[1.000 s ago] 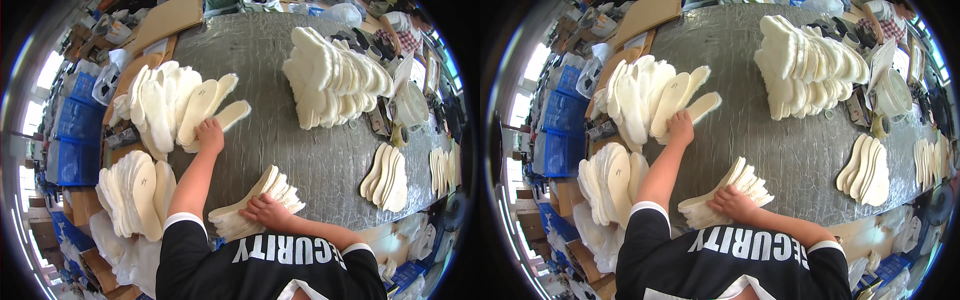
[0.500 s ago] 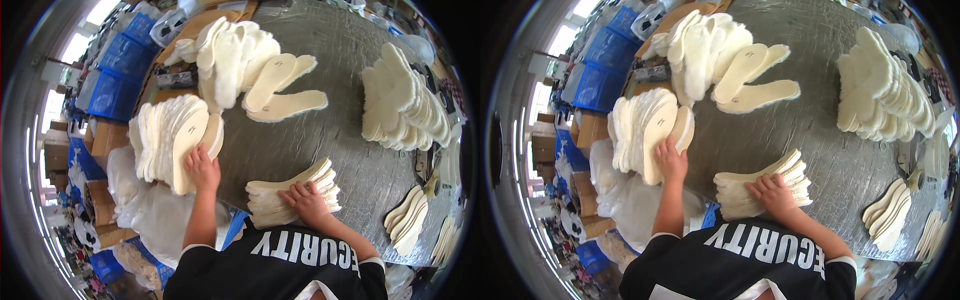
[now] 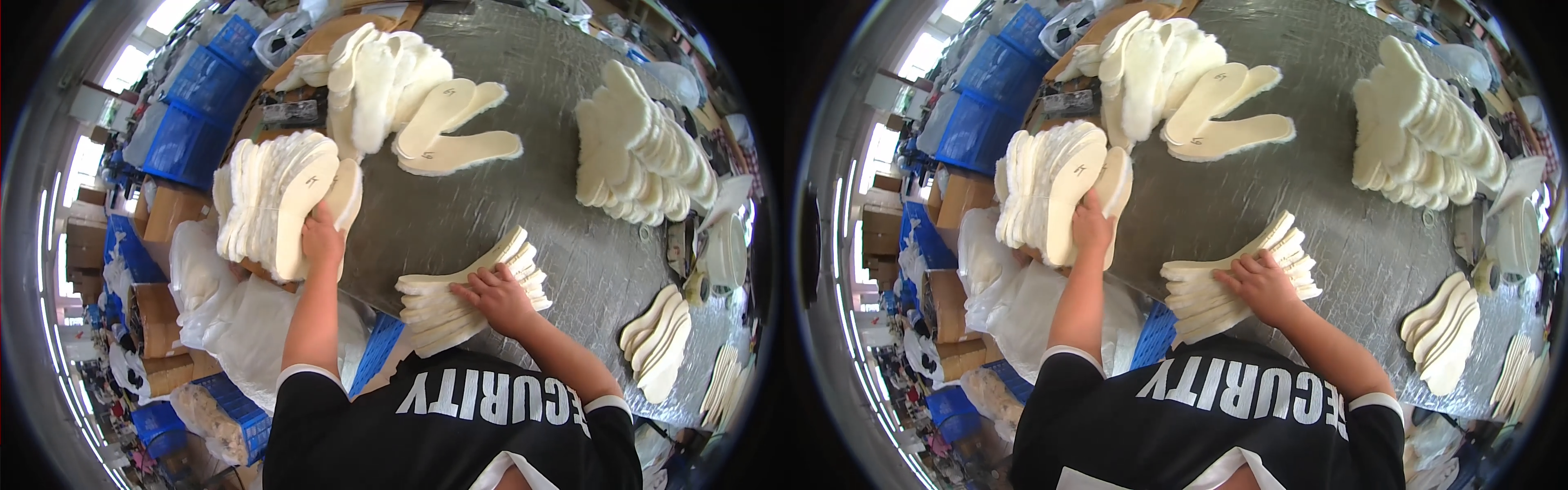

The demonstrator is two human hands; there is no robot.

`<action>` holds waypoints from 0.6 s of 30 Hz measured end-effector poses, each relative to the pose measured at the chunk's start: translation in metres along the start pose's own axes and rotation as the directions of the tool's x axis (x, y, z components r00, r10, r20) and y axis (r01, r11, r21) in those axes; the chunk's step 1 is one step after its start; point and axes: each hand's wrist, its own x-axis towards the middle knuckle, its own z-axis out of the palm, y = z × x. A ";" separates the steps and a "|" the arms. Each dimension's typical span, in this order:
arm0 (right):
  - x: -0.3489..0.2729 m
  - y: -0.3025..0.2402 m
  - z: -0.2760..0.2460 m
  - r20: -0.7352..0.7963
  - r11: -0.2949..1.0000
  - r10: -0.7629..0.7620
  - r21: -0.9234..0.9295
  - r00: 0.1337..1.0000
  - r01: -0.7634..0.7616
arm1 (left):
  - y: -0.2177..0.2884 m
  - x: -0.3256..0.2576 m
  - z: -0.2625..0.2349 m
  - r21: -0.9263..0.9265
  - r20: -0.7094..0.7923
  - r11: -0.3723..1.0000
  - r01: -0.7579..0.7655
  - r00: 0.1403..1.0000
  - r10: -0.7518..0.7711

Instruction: Sorting and stacking white fuzzy shoe insoles on a work table.

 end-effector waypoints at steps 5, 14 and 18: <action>-0.011 -0.008 0.007 -0.014 1.000 -0.004 -0.013 1.000 0.004 | -0.005 0.030 0.011 -0.223 -0.124 0.973 -0.058 0.992 0.031; -0.007 -0.010 0.021 -0.043 0.996 -0.014 -0.086 0.999 0.010 | -0.004 0.043 -0.027 -0.023 -0.012 0.999 -0.035 0.999 0.035; -0.023 -0.014 0.027 -0.084 0.999 -0.006 -0.043 0.996 0.003 | 0.012 0.019 -0.056 -0.102 -0.085 0.985 -0.138 0.988 0.129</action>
